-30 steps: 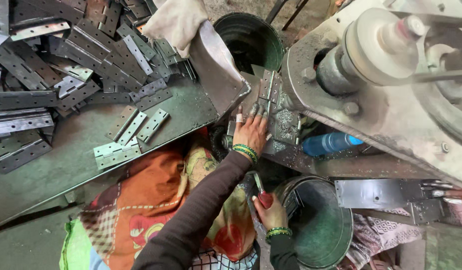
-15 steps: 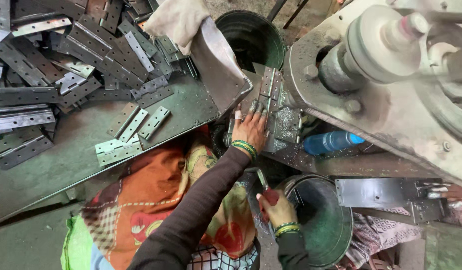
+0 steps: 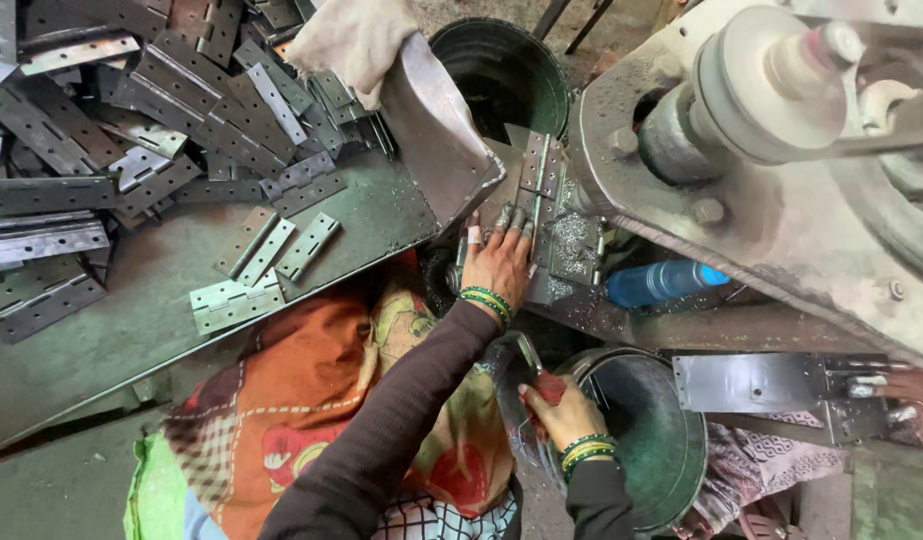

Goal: The person sits on the floor and repeatedly places metal hinge blanks under a drill press, activates the machine to drill holes, then removes the finished pieces and sets them aside. The cycle continues with new blanks from a nearby pile.

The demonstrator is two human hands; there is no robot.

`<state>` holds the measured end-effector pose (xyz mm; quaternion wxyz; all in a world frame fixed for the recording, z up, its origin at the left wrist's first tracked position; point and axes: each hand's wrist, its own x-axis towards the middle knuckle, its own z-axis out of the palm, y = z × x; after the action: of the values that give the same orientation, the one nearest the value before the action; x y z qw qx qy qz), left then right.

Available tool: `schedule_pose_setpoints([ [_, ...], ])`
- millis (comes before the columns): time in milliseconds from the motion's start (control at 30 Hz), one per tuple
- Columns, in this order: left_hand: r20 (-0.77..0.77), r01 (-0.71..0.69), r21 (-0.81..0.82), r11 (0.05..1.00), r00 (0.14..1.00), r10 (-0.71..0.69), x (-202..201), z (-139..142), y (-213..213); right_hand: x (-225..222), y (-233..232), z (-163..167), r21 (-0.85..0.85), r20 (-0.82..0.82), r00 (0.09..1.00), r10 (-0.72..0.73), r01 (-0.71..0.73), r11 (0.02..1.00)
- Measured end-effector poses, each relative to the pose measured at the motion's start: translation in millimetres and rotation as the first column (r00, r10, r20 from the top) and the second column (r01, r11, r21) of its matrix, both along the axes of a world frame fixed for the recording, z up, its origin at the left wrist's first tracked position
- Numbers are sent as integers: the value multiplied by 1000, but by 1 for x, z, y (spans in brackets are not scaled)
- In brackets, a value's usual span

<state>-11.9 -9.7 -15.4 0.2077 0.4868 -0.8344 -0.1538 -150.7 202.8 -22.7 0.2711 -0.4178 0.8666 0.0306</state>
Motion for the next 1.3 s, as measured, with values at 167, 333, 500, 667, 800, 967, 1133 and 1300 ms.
schedule_pose_setpoints([
  [167,-94,-21,-50,999,995,16,3,5,1,19,15,-62,-282,111,993,-43,73,957],
  [333,-100,-32,-102,994,995,22,5,0,2,22,12,-55,-243,144,986,-83,116,963],
  [500,-77,-13,12,1000,997,14,-11,-13,-17,9,-7,20,50,244,941,-237,232,972],
  [667,-15,-69,-8,998,998,69,-28,-20,-31,16,3,-5,-212,91,996,-12,31,977],
  [800,-12,-59,13,998,998,59,-24,-20,-34,26,11,-60,-318,141,990,-5,51,947],
  [967,-18,-69,-96,993,998,68,-23,-24,-38,21,-8,-29,-178,395,892,-220,309,934],
  [1133,-9,-51,88,995,999,52,-42,-29,-49,6,-5,20,-41,231,968,-100,112,993],
  [1300,88,-46,79,996,995,39,-45,-25,-64,23,7,-47,-381,117,993,-19,63,923],
])
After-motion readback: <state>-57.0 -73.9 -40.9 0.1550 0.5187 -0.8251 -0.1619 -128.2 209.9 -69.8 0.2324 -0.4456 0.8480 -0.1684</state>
